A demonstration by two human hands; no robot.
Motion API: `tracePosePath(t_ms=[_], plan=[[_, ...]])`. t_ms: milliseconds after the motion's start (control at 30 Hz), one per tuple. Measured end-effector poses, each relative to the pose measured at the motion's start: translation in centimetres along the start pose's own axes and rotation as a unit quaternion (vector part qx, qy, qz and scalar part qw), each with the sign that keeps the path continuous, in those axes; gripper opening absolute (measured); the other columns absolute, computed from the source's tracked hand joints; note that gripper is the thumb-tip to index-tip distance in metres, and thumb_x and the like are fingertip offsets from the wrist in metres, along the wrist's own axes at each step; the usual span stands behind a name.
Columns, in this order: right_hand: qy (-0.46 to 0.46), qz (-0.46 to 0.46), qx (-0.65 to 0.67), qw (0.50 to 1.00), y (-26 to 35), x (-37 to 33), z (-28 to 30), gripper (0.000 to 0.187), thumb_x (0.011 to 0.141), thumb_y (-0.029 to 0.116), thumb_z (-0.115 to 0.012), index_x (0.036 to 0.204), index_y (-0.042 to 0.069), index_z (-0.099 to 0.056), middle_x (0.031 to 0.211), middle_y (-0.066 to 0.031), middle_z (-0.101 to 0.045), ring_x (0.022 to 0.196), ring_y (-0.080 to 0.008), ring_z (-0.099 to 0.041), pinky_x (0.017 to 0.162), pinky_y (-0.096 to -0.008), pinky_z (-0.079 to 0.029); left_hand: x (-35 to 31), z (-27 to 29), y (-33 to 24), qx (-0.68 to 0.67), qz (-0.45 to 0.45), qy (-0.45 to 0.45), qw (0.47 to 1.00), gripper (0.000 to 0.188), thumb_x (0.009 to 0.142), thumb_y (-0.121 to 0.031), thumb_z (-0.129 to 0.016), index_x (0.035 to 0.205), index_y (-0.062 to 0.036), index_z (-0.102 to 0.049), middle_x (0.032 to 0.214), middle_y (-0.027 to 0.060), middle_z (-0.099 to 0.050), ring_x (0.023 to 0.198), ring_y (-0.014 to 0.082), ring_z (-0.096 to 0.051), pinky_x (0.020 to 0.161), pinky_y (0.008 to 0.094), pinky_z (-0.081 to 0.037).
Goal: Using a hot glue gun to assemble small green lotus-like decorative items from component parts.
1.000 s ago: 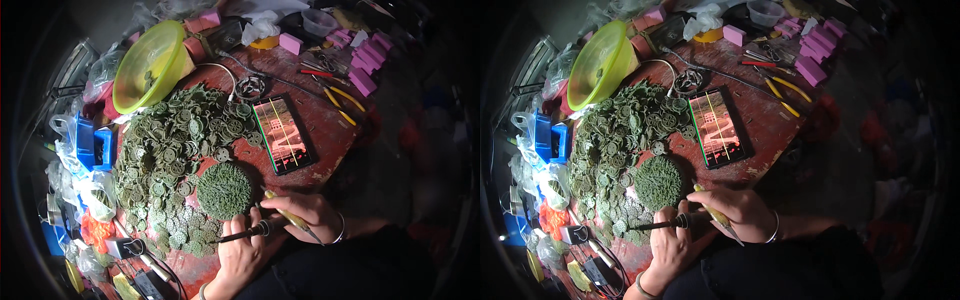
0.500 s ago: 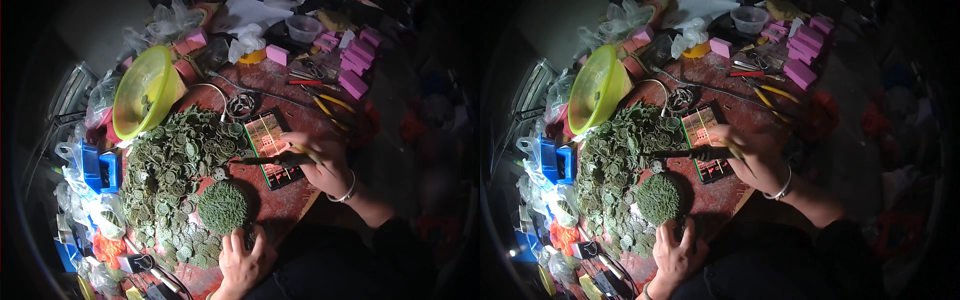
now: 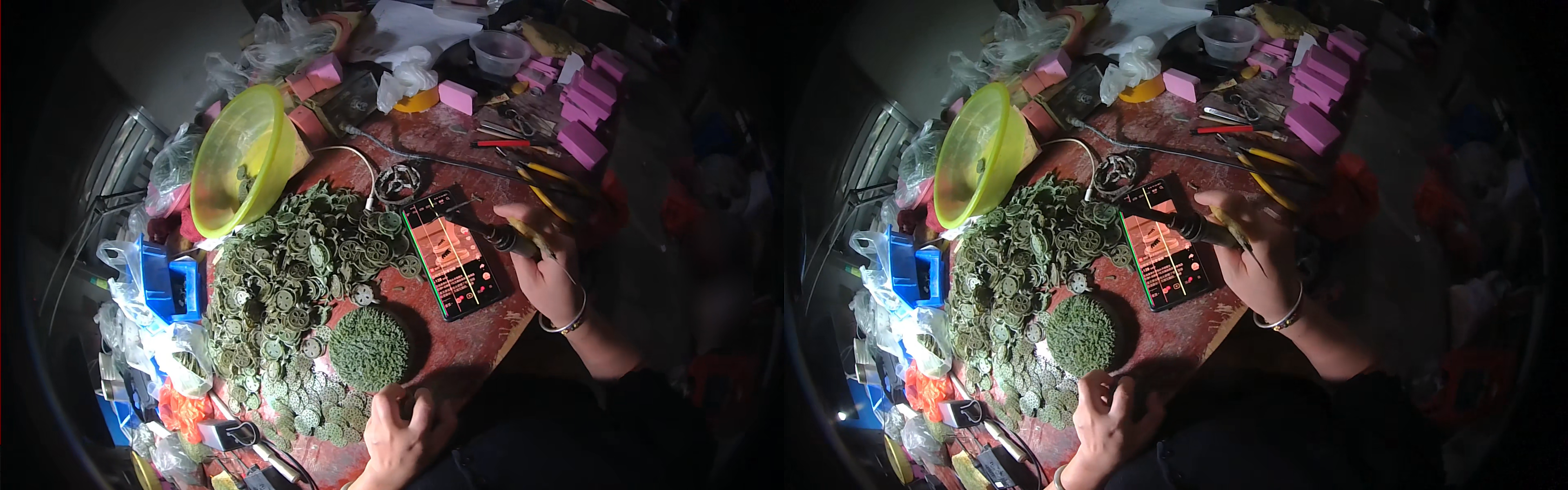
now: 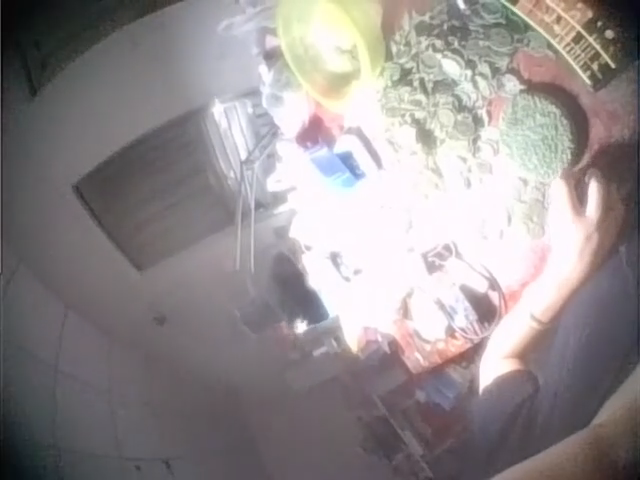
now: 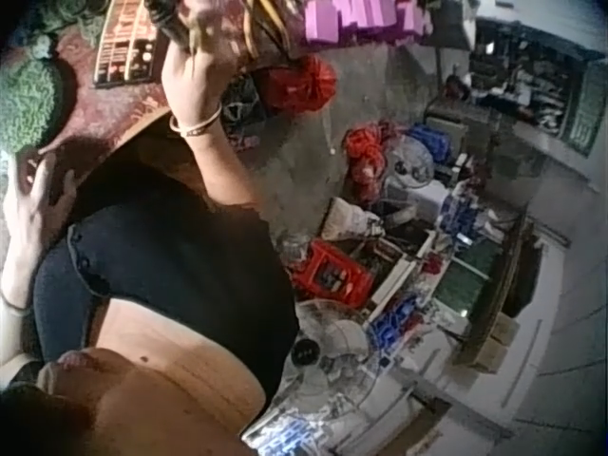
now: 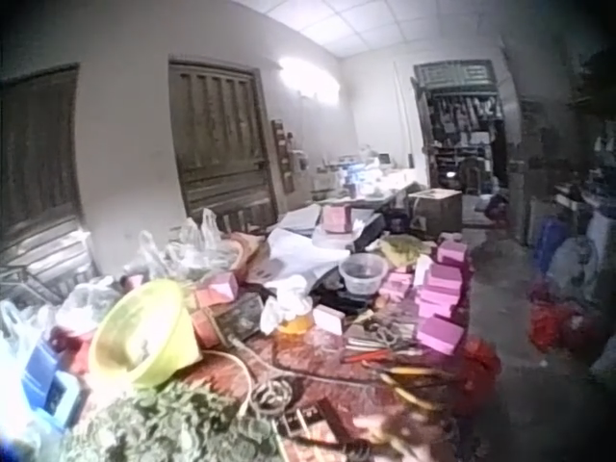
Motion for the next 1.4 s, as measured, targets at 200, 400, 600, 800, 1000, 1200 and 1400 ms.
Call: tracePosePath(t_ms=[200, 400, 600, 800, 1000, 1200, 1400], plan=[[-0.001, -0.008, 0.057, 0.998, 0.8, 0.9, 0.1, 0.031, 0.082, -0.005, -0.061, 0.110, 0.008, -0.062, 0.088, -0.0110, -0.069, 0.071, -0.0271, -0.066, 0.062, -0.0338, -0.049, -0.1, -0.2, 0.0, 0.017, -0.007, -0.020, 1.000, 0.036, 0.070, -0.011, -0.075, 0.101, -0.0043, -0.059, 0.098, 0.0163, -0.054, 0.077, 0.0287, -0.060, 0.057, 0.0376, -0.052], [0.193, -0.017, 0.044, 0.980, 1.2, 0.6, -1.1, 0.037, 0.084, 0.001, -0.064, 0.118, 0.011, -0.054, 0.093, -0.0114, -0.070, 0.081, -0.0278, -0.071, 0.064, -0.0380, -0.055, 0.2, 0.3, -0.1, 0.022, -0.024, -0.026, 0.999, 0.038, 0.070, -0.010, -0.074, 0.105, -0.0035, -0.060, 0.099, 0.0162, -0.055, 0.078, 0.0285, -0.060, 0.060, 0.0378, -0.053], [0.053, -0.042, 0.006, 0.998, 0.5, 0.5, 0.1, 0.027, 0.089, -0.002, -0.056, 0.115, 0.003, -0.057, 0.094, -0.0137, -0.069, 0.082, -0.0299, -0.070, 0.069, -0.0348, -0.054, -0.8, 0.1, 0.5, 0.013, 0.019, -0.023, 0.999, 0.036, 0.070, -0.010, -0.074, 0.103, -0.0049, -0.061, 0.099, 0.0160, -0.054, 0.076, 0.0263, -0.060, 0.057, 0.0363, -0.052], [0.003, -0.022, 0.015, 1.000, 1.0, 0.0, 0.2, 0.027, 0.088, -0.002, -0.059, 0.115, 0.003, -0.059, 0.097, -0.0158, -0.067, 0.080, -0.0316, -0.068, 0.070, -0.0347, -0.052, -0.3, 1.0, -0.1, 0.040, 0.037, -0.021, 0.998, 0.030, 0.069, -0.008, -0.073, 0.095, -0.0050, -0.057, 0.097, 0.0166, -0.054, 0.076, 0.0289, -0.060, 0.056, 0.0375, -0.050], [0.004, -0.024, 0.020, 0.999, 0.7, -0.1, 0.0, 0.028, 0.087, -0.003, -0.059, 0.114, 0.004, -0.060, 0.096, -0.0161, -0.066, 0.079, -0.0318, -0.067, 0.069, -0.0347, -0.051, -1.7, 0.4, 0.8, 0.065, -0.026, -0.046, 0.997, 0.028, 0.069, -0.006, -0.072, 0.092, -0.0048, -0.057, 0.091, 0.0146, -0.056, 0.075, 0.0298, -0.058, 0.057, 0.0386, -0.049], [0.015, -0.036, 0.027, 0.999, 0.9, -0.2, 0.2, 0.029, 0.086, -0.004, -0.059, 0.113, 0.004, -0.060, 0.090, -0.0148, -0.066, 0.075, -0.0304, -0.068, 0.065, -0.0335, -0.050, -1.8, 0.7, 0.9, -0.003, -0.006, -0.072, 0.997, 0.025, 0.065, 0.001, -0.069, 0.087, -0.0041, -0.057, 0.086, 0.0131, -0.056, 0.073, 0.0285, -0.057, 0.058, 0.0374, -0.048], [0.094, -0.048, 0.085, 0.991, 1.5, 0.6, -0.4, 0.031, 0.085, -0.003, -0.061, 0.114, 0.008, -0.059, 0.085, -0.0115, -0.068, 0.072, -0.0295, -0.069, 0.061, -0.0340, -0.050, -0.1, 3.2, 0.4, -0.143, 0.096, -0.068, 0.983, 0.020, 0.067, 0.003, -0.066, 0.084, -0.0013, -0.057, 0.085, 0.0128, -0.055, 0.072, 0.0253, -0.057, 0.061, 0.0328, -0.047]])
Point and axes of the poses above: each hand's wrist, its own x-axis towards the middle knuckle, its own z-axis out of the back of the hand, y = z × x, the point moved 3 cm from there along x, towards the middle knuckle
